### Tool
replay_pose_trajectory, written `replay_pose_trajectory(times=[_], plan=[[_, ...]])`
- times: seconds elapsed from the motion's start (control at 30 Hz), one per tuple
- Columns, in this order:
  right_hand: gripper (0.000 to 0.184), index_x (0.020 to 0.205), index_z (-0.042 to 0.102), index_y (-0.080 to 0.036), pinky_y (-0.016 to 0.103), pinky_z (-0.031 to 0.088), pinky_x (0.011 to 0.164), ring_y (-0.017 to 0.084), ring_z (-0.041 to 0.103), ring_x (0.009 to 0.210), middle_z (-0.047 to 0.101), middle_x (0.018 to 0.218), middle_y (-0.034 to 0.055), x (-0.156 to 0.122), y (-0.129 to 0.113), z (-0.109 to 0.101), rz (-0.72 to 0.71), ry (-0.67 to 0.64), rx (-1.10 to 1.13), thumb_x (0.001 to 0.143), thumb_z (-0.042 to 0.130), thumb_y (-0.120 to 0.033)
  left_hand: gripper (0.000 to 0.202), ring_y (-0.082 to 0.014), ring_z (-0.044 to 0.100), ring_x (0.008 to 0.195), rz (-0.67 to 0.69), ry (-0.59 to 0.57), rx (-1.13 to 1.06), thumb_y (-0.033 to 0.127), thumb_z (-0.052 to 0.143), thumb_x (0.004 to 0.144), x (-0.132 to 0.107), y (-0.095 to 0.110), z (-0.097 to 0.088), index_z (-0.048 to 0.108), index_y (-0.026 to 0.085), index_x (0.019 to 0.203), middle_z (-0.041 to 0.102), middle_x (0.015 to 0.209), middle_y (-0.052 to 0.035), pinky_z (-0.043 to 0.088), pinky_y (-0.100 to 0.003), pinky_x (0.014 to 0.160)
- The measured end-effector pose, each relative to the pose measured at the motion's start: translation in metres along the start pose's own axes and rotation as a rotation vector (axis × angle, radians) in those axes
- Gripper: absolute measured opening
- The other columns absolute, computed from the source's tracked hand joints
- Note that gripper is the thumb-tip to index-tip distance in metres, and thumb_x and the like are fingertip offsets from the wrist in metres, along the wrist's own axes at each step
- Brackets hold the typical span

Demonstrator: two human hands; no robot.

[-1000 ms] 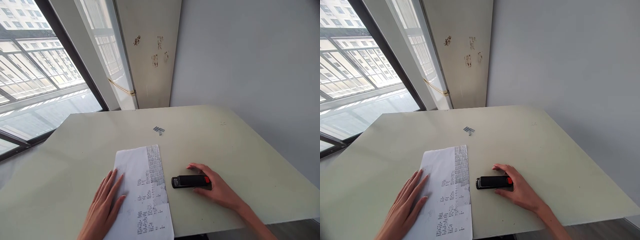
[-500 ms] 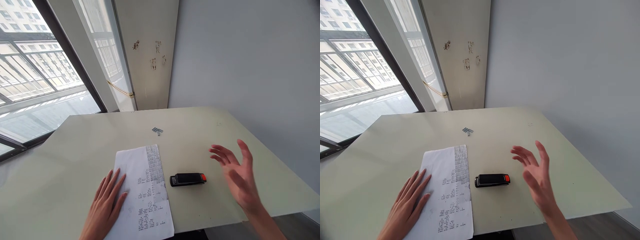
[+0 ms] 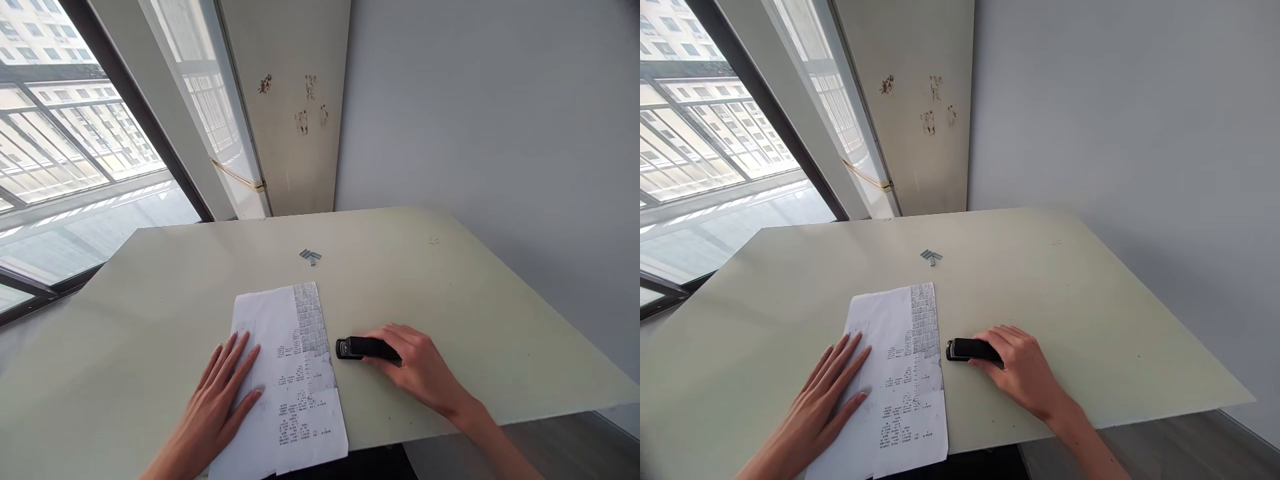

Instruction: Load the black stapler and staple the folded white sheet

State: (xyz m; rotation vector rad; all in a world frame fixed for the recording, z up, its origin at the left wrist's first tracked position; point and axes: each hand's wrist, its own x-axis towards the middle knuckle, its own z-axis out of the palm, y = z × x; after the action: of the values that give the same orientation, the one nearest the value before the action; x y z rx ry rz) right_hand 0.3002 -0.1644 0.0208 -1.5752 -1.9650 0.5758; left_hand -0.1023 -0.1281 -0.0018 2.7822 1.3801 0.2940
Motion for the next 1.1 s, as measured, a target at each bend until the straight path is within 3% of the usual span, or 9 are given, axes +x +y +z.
replay_pose_trajectory(times=[0.13, 0.27, 0.53, 0.67, 0.73, 0.8, 0.9, 1.0, 1.1], plan=[[0.023, 0.119, 0.07, -0.033, 0.039, 0.06, 0.072, 0.026, 0.073, 0.087, 0.078, 0.099, 0.0045, -0.016, 0.009, -0.015, 0.025, 0.105, 0.053, 0.101, 0.065, -0.046, 0.071, -0.0369, 0.026, 0.158, 0.06, 0.02, 0.004, 0.044, 0.049, 0.107, 0.027, 0.035, 0.006, 0.016, 0.035, 0.17, 0.022, 0.174, -0.0045, 0.031, -0.064, 0.124], [0.021, 0.118, 0.07, -0.034, 0.035, 0.059, 0.068, 0.024, 0.072, 0.084, 0.077, 0.099, 0.0035, -0.03, 0.016, -0.036, 0.062, 0.239, 0.077, 0.1, 0.067, -0.044, 0.076, -0.0386, 0.027, 0.158, 0.134, 0.067, -0.045, 0.043, 0.053, 0.105, 0.068, 0.085, 0.025, 0.017, 0.026, 0.17, 0.019, 0.175, -0.0123, 0.035, -0.061, 0.124], [0.023, 0.103, 0.072, -0.029, 0.028, 0.052, 0.05, 0.018, 0.063, 0.061, 0.076, 0.085, 0.0009, -0.036, 0.028, -0.055, 0.207, 0.572, 0.029, 0.094, 0.071, -0.051, 0.064, -0.0377, 0.012, 0.161, 0.286, 0.039, -0.22, 0.045, 0.045, 0.107, 0.173, 0.176, 0.072, 0.035, 0.011, 0.16, 0.029, 0.17, -0.024, 0.025, -0.065, 0.128], [0.029, 0.101, 0.072, -0.026, 0.028, 0.051, 0.051, 0.017, 0.062, 0.058, 0.075, 0.08, 0.0015, -0.03, 0.035, -0.062, 0.256, 0.711, -0.031, 0.091, 0.072, -0.053, 0.065, -0.0417, 0.012, 0.161, 0.277, 0.012, -0.32, 0.044, 0.049, 0.103, 0.23, 0.228, 0.099, 0.042, 0.005, 0.154, 0.034, 0.165, -0.029, 0.015, -0.068, 0.129], [0.032, 0.103, 0.072, -0.025, 0.029, 0.053, 0.055, 0.018, 0.062, 0.061, 0.076, 0.082, 0.0027, -0.026, 0.035, -0.069, 0.279, 0.744, -0.04, 0.091, 0.073, -0.054, 0.063, -0.042, 0.011, 0.161, 0.288, 0.026, -0.377, 0.041, 0.047, 0.104, 0.25, 0.247, 0.106, 0.039, 0.009, 0.157, 0.033, 0.167, -0.0269, 0.01, -0.072, 0.127], [0.033, 0.103, 0.072, -0.025, 0.03, 0.053, 0.056, 0.018, 0.062, 0.062, 0.076, 0.084, 0.0036, -0.024, 0.034, -0.076, 0.291, 0.766, -0.041, 0.091, 0.072, -0.056, 0.064, -0.0401, 0.012, 0.161, 0.294, 0.028, -0.422, 0.039, 0.044, 0.106, 0.257, 0.251, 0.104, 0.031, 0.01, 0.161, 0.031, 0.168, -0.0265, 0.01, -0.073, 0.127], [0.032, 0.1, 0.072, -0.025, 0.03, 0.051, 0.053, 0.019, 0.06, 0.062, 0.074, 0.08, 0.0034, -0.023, 0.032, -0.082, 0.298, 0.776, -0.031, 0.09, 0.072, -0.055, 0.069, -0.035, 0.01, 0.163, 0.36, -0.015, -0.459, 0.044, 0.045, 0.107, 0.243, 0.231, 0.089, 0.022, 0.012, 0.164, 0.026, 0.171, -0.0225, 0.014, -0.065, 0.13], [0.03, 0.1, 0.072, -0.025, 0.03, 0.051, 0.055, 0.018, 0.06, 0.063, 0.072, 0.078, 0.0025, -0.024, 0.03, -0.08, 0.27, 0.773, -0.011, 0.09, 0.074, -0.053, 0.065, -0.0345, 0.001, 0.163, 0.451, -0.071, -0.415, 0.048, 0.049, 0.106, 0.216, 0.208, 0.073, 0.031, 0.02, 0.162, 0.022, 0.174, -0.0131, 0.013, -0.063, 0.131], [0.029, 0.101, 0.073, -0.025, 0.029, 0.054, 0.059, 0.019, 0.063, 0.067, 0.074, 0.083, 0.003, -0.023, 0.026, -0.074, 0.234, 0.748, -0.002, 0.091, 0.074, -0.051, 0.068, -0.037, -0.001, 0.162, 0.419, -0.071, -0.368, 0.05, 0.054, 0.103, 0.199, 0.208, 0.072, 0.035, 0.019, 0.16, 0.024, 0.174, -0.0134, 0.008, -0.066, 0.131]])
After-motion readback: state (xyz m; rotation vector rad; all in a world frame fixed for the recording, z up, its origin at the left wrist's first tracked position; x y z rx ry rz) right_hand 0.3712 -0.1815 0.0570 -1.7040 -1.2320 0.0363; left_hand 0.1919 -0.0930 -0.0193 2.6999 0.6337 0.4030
